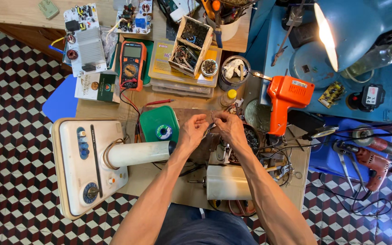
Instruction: The person works on a small electronic component at a cluttered workbench. They use a heat gun to apply heat to the component and then manipulate wires and small parts with their hands. The task involves repeated handling of the same small area.
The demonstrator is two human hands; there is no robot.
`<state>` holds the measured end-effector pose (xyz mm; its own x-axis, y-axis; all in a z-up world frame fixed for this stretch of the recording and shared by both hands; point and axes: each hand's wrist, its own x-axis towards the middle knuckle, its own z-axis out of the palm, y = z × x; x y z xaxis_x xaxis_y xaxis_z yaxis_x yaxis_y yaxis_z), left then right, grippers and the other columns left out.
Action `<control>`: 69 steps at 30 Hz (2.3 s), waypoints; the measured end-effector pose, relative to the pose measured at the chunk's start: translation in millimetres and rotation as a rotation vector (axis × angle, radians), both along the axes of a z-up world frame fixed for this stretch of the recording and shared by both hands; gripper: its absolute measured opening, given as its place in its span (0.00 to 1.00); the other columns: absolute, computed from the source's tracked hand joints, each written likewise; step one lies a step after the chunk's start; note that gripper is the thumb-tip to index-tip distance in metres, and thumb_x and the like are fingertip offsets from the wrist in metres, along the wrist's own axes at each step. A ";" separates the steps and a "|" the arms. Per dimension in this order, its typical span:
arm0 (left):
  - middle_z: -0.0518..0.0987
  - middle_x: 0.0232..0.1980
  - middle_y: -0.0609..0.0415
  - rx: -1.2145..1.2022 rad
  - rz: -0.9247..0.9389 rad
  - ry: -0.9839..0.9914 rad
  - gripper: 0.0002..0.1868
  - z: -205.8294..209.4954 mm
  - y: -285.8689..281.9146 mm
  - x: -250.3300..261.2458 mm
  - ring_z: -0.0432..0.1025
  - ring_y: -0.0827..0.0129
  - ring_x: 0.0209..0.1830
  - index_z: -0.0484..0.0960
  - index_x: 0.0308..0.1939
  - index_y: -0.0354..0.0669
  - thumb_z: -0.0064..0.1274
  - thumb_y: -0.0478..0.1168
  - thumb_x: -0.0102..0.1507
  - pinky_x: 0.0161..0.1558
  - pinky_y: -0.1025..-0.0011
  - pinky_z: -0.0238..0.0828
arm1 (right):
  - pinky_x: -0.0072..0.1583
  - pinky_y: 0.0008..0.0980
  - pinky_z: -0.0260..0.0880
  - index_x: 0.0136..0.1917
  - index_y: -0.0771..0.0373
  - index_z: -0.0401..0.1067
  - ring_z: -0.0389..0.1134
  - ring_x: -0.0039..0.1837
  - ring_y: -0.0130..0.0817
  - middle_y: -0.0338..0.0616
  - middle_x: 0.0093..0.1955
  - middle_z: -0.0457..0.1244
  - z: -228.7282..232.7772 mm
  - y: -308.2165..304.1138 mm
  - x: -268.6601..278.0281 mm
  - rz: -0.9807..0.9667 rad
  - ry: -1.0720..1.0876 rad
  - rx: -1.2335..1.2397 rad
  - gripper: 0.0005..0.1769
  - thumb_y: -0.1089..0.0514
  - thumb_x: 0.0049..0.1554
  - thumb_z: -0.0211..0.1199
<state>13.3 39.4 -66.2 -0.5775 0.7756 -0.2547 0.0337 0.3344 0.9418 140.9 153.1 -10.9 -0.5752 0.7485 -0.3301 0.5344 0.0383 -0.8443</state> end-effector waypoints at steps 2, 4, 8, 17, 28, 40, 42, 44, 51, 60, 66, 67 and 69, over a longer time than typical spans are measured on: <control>0.85 0.50 0.48 0.013 -0.030 -0.097 0.24 -5.8 1.3 -0.6 0.80 0.69 0.48 0.79 0.59 0.35 0.59 0.43 0.62 0.50 0.73 0.77 | 0.45 0.32 0.70 0.52 0.65 0.78 0.71 0.40 0.31 0.43 0.37 0.70 2.1 -3.5 4.1 -0.026 -0.002 -0.082 0.16 0.52 0.58 0.59; 0.86 0.49 0.48 0.032 -0.069 -0.233 0.24 -5.5 6.0 -1.5 0.80 0.71 0.48 0.80 0.59 0.34 0.60 0.44 0.62 0.50 0.74 0.76 | 0.42 0.34 0.66 0.50 0.67 0.77 0.65 0.38 0.31 0.45 0.36 0.67 5.4 -3.6 6.4 -0.061 -0.095 -0.124 0.16 0.51 0.60 0.61; 0.87 0.44 0.50 0.037 -0.125 -0.174 0.20 8.1 16.8 -5.6 0.79 0.73 0.42 0.84 0.54 0.35 0.61 0.44 0.63 0.44 0.76 0.75 | 0.44 0.29 0.67 0.50 0.66 0.76 0.65 0.40 0.26 0.40 0.37 0.68 11.3 -4.9 7.1 -0.087 0.034 -0.135 0.15 0.52 0.59 0.61; 0.84 0.33 0.49 -0.046 -0.192 -0.278 0.17 25.7 35.2 -22.9 0.77 0.73 0.27 0.79 0.46 0.34 0.54 0.48 0.67 0.30 0.75 0.76 | 0.44 0.33 0.66 0.51 0.66 0.74 0.63 0.38 0.31 0.44 0.35 0.64 35.6 -14.1 17.8 -0.054 -0.025 -0.002 0.15 0.52 0.60 0.63; 0.86 0.46 0.47 0.033 -0.182 -0.234 0.24 16.8 24.3 3.2 0.79 0.68 0.48 0.83 0.56 0.34 0.52 0.52 0.67 0.50 0.70 0.73 | 0.41 0.23 0.58 0.47 0.68 0.76 0.58 0.38 0.20 0.32 0.37 0.64 19.1 -25.0 20.7 -0.297 0.195 -0.215 0.14 0.53 0.61 0.64; 0.85 0.44 0.43 0.047 -0.291 0.240 0.12 56.8 25.8 16.5 0.82 0.57 0.40 0.88 0.46 0.42 0.59 0.43 0.62 0.42 0.64 0.77 | 0.54 0.32 0.72 0.60 0.67 0.69 0.73 0.52 0.32 0.46 0.53 0.69 57.0 -34.9 42.6 -0.207 0.168 0.158 0.14 0.62 0.60 0.61; 0.84 0.44 0.43 0.035 -0.336 0.287 0.11 61.6 22.5 16.1 0.81 0.54 0.39 0.87 0.47 0.41 0.58 0.40 0.62 0.40 0.62 0.77 | 0.51 0.37 0.70 0.61 0.68 0.69 0.70 0.50 0.42 0.52 0.52 0.67 71.3 -34.3 46.0 -0.004 0.080 0.443 0.18 0.64 0.58 0.63; 0.83 0.44 0.43 0.064 -0.379 0.306 0.11 67.2 23.9 15.9 0.80 0.52 0.39 0.86 0.47 0.40 0.56 0.38 0.63 0.39 0.61 0.76 | 0.50 0.40 0.70 0.60 0.68 0.71 0.69 0.50 0.49 0.54 0.51 0.65 82.3 -28.1 46.3 0.148 0.042 0.653 0.18 0.65 0.56 0.64; 0.82 0.42 0.45 0.131 -0.479 0.395 0.08 79.4 24.7 10.6 0.78 0.47 0.40 0.86 0.44 0.42 0.57 0.38 0.63 0.40 0.57 0.75 | 0.50 0.41 0.71 0.53 0.65 0.73 0.69 0.48 0.50 0.50 0.45 0.65 85.9 -9.4 49.3 0.320 -0.013 0.740 0.09 0.62 0.59 0.66; 0.81 0.37 0.45 0.179 -0.495 0.451 0.06 74.2 29.3 12.6 0.77 0.49 0.39 0.81 0.38 0.41 0.60 0.38 0.60 0.39 0.56 0.74 | 0.40 0.30 0.66 0.50 0.67 0.76 0.65 0.36 0.27 0.42 0.33 0.66 74.3 -3.8 52.7 -0.005 -0.137 0.012 0.12 0.55 0.61 0.63; 0.81 0.33 0.50 0.229 -0.474 0.572 0.08 71.3 27.8 17.5 0.77 0.53 0.38 0.77 0.35 0.41 0.61 0.37 0.57 0.41 0.55 0.72 | 0.37 0.25 0.61 0.47 0.68 0.77 0.61 0.35 0.22 0.37 0.34 0.66 57.5 -2.7 53.6 -0.117 -0.052 -0.216 0.12 0.55 0.61 0.63; 0.81 0.33 0.51 0.226 -0.476 0.581 0.09 72.1 26.6 18.0 0.77 0.53 0.38 0.77 0.35 0.41 0.61 0.37 0.56 0.41 0.54 0.71 | 0.37 0.25 0.60 0.47 0.68 0.77 0.61 0.35 0.22 0.37 0.34 0.66 56.0 -3.4 52.9 -0.142 -0.040 -0.252 0.12 0.55 0.61 0.63; 0.81 0.32 0.52 0.241 -0.453 0.591 0.08 74.3 24.2 19.3 0.77 0.54 0.37 0.77 0.35 0.42 0.61 0.36 0.56 0.41 0.55 0.72 | 0.38 0.24 0.60 0.46 0.68 0.76 0.62 0.36 0.22 0.37 0.34 0.66 55.8 -4.6 51.1 -0.174 -0.009 -0.301 0.12 0.55 0.61 0.63</control>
